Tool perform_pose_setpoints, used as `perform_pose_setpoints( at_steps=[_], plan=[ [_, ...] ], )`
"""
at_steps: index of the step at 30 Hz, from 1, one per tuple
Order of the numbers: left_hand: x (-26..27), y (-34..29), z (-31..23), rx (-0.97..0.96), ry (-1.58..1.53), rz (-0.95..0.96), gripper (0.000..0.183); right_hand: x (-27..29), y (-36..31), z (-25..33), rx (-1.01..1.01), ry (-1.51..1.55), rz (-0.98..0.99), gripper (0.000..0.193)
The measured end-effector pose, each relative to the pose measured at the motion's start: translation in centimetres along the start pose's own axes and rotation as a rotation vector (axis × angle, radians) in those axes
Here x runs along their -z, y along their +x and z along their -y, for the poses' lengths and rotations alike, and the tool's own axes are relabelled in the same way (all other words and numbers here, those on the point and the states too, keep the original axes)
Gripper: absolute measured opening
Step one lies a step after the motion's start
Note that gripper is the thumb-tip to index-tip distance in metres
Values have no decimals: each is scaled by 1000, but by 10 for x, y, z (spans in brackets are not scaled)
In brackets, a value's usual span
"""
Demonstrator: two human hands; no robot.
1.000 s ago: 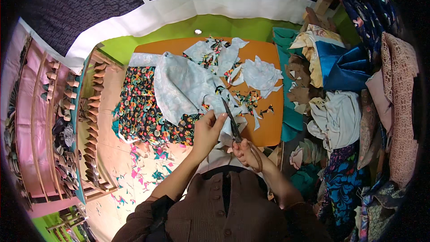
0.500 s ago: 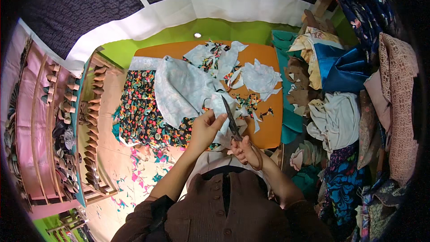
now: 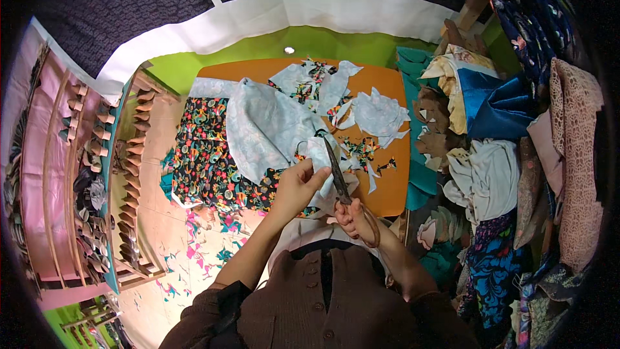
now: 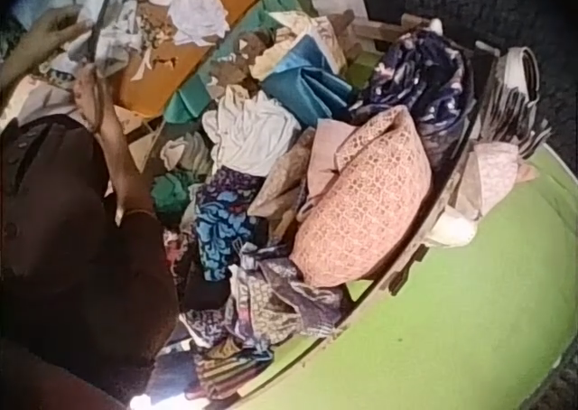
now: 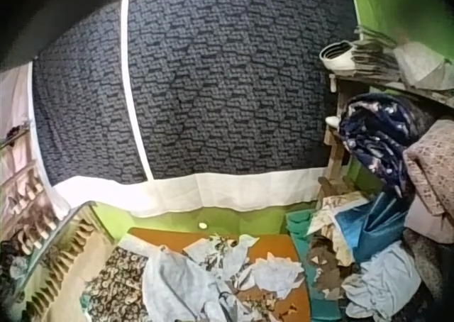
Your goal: Using a pair of scissors to cut a specific shape out of a piece of light-colored fabric on a table.
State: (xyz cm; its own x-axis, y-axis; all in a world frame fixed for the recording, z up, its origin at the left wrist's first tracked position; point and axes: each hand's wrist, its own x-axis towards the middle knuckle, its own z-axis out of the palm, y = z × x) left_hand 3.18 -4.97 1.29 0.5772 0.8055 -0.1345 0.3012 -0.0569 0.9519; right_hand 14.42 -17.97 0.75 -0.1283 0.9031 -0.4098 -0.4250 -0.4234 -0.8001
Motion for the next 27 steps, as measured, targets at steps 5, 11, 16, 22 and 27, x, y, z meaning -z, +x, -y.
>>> perform_pose_setpoints(
  at_steps=[5,11,16,22,27],
  plan=[
    [0,-5,-5,-10,-105,-17,26,4,1,-2,110,-68,-2,56],
    [-5,-5,-3,-189,-120,-141,26,-2,2,-4,208,-178,-57,56],
    [-1,-8,-4,-10,-70,-138,33,0,1,-9,174,-198,-43,57],
    [-2,-14,-9,-46,-4,-175,37,-4,-1,-6,166,-119,-35,58],
    [-4,-15,-8,-63,-40,-125,38,-3,-7,-9,118,-68,-11,59]
  ],
)
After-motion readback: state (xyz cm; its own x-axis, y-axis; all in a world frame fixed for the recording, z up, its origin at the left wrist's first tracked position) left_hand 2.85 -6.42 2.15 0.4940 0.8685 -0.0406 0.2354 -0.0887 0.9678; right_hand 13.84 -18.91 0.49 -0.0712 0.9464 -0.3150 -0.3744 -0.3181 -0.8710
